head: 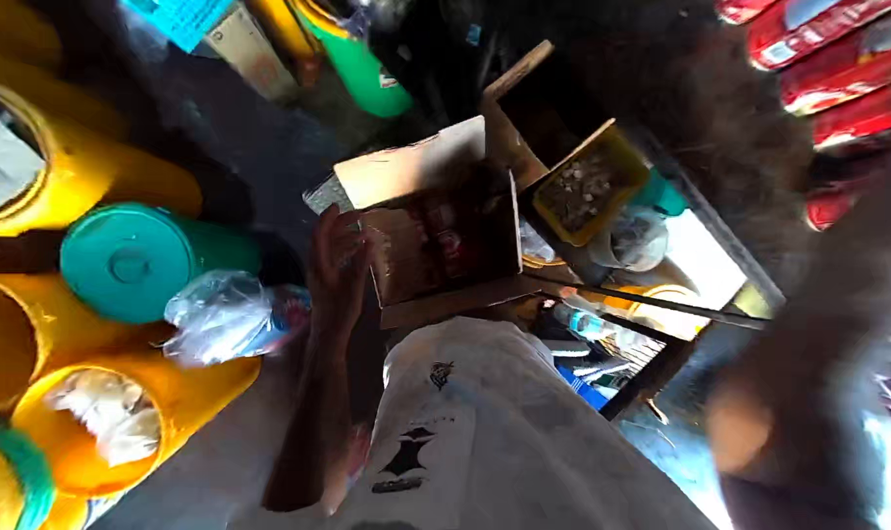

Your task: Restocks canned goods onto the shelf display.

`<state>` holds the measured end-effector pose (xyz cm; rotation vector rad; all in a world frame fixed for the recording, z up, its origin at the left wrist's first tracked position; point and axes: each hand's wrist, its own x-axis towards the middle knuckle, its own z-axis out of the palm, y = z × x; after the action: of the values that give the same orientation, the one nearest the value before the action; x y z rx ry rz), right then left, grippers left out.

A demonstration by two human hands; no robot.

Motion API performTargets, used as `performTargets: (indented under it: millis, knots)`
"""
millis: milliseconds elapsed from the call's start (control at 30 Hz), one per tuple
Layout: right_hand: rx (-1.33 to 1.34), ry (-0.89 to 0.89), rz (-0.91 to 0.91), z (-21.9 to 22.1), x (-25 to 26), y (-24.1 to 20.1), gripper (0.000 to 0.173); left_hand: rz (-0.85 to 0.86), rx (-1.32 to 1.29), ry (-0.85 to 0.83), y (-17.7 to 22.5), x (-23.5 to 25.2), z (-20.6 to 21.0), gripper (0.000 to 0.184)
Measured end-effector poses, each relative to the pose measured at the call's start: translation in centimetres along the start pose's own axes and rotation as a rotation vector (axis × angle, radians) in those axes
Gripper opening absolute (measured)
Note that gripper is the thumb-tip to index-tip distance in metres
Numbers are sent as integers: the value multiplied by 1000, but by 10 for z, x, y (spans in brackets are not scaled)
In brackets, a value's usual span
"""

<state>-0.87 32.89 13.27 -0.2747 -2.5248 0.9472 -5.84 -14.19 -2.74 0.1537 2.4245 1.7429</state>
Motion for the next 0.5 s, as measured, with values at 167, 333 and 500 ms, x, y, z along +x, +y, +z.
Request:
performTargets:
  millis: [167,333,500]
  knots:
    - [133,-483,592,301,-49,-35,68,-35,3,64,-2,-15,-13,66]
    - [-172,-736,540,398,-103,-2,60,-67,-40,117,-18,-48,-28,68]
    - [-282,-647,541,405,-112,-4,78,-176,-105,209,-58,-97,-44,68]
